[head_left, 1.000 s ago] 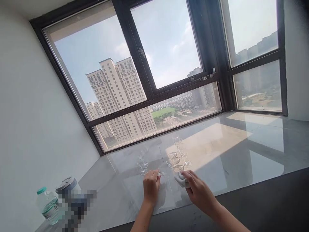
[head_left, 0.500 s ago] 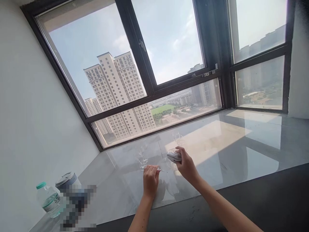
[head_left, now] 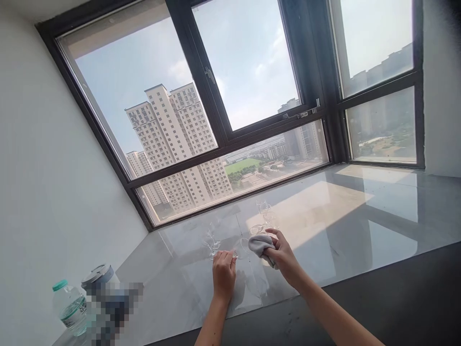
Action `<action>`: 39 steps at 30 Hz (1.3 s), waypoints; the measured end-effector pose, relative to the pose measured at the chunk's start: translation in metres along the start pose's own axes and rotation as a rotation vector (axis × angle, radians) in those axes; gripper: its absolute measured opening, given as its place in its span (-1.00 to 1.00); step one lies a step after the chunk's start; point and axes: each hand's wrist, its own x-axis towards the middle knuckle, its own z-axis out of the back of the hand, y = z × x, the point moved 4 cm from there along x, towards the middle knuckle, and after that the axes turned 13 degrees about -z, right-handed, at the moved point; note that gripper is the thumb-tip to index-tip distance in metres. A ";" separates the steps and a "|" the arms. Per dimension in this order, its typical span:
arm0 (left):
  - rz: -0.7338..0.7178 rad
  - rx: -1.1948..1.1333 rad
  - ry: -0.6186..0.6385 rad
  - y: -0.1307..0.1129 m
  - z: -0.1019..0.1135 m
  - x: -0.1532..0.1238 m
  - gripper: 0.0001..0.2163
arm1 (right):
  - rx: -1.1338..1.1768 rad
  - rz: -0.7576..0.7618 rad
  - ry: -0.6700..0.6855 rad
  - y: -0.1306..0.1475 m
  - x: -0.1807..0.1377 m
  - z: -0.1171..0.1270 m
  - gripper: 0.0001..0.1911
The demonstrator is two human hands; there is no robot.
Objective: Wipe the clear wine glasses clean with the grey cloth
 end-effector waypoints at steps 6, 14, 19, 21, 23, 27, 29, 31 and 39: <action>0.021 -0.086 -0.072 0.006 -0.003 -0.001 -0.75 | -0.618 0.363 -0.234 0.014 -0.017 0.063 -0.49; 0.056 -0.196 -0.139 0.005 0.000 -0.001 -0.79 | -1.080 0.281 -0.389 0.003 -0.016 0.147 -0.47; 0.141 -0.317 -0.132 0.010 -0.006 -0.003 -0.75 | -1.167 0.341 -0.462 -0.002 -0.017 0.138 -0.52; 0.180 -0.368 -0.130 0.013 -0.008 -0.003 -0.75 | -1.174 0.330 -0.487 -0.002 -0.018 0.136 -0.52; 0.212 -0.422 -0.133 0.015 -0.010 -0.002 -0.77 | -1.175 0.325 -0.501 -0.001 -0.019 0.136 -0.52; 0.247 -0.544 -0.093 0.018 -0.019 0.005 -0.80 | -1.176 0.338 -0.505 0.002 -0.020 0.135 -0.54; 0.235 -0.602 -0.031 0.017 -0.027 0.012 -0.81 | -1.174 0.338 -0.505 0.003 -0.020 0.135 -0.53; 0.211 -0.649 0.028 0.016 -0.036 0.020 -0.81 | -1.172 0.337 -0.510 0.004 -0.020 0.134 -0.51; 0.059 -0.439 0.237 -0.002 -0.086 0.069 -0.81 | -1.165 0.295 -0.513 0.004 -0.021 0.134 -0.48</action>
